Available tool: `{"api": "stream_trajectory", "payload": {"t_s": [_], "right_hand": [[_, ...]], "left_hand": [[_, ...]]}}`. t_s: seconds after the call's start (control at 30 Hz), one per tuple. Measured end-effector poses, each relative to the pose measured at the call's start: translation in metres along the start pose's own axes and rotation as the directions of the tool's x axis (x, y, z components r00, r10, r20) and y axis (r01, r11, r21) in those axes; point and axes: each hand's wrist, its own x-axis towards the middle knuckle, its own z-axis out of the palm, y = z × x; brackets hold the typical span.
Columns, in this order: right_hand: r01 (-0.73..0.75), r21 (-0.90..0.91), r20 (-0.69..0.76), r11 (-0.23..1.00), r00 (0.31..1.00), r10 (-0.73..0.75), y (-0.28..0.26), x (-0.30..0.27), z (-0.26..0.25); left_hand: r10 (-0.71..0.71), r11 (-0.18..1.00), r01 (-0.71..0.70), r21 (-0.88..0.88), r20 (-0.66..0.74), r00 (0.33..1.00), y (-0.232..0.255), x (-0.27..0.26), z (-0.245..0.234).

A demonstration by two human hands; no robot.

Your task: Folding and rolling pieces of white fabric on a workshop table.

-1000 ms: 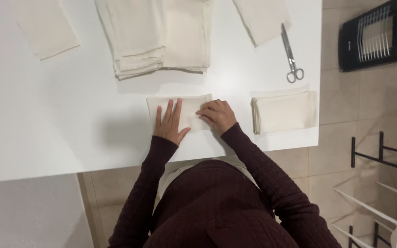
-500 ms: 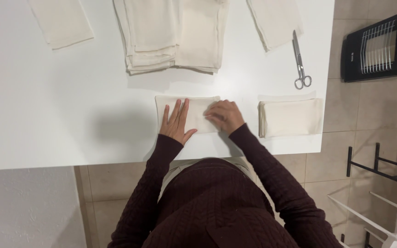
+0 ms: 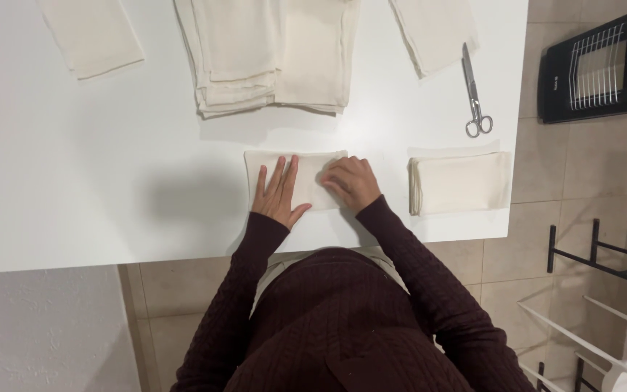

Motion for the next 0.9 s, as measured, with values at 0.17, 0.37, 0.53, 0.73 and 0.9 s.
{"api": "stream_trajectory", "payload": {"t_s": [0.17,0.37,0.53,0.73,0.9], "right_hand": [[0.174,-0.198,0.129,0.965,0.98,-0.15,0.003,0.005,0.012],[-0.023,-0.006,-0.096,1.0,0.995,0.022,0.026,0.041,0.009],[-0.002,-0.041,-0.065,0.999,0.998,-0.001,0.003,0.059,0.018],[-0.021,-0.094,-0.001,0.995,1.0,0.021,-0.005,0.057,0.024],[-0.037,-0.123,-0.123,0.992,0.992,0.021,0.031,0.057,0.027]], "left_hand": [[-0.002,0.999,0.002,-0.036,-0.006,1.0,0.001,-0.003,0.001],[-0.01,0.998,0.01,-0.055,-0.004,1.0,-0.001,-0.003,0.004],[0.001,0.999,-0.001,-0.034,-0.006,1.0,-0.001,0.001,-0.002],[-0.01,0.997,0.011,-0.073,0.008,1.0,0.002,-0.003,-0.005],[-0.002,0.999,0.002,-0.035,0.007,1.0,0.0,-0.002,-0.003]]}}
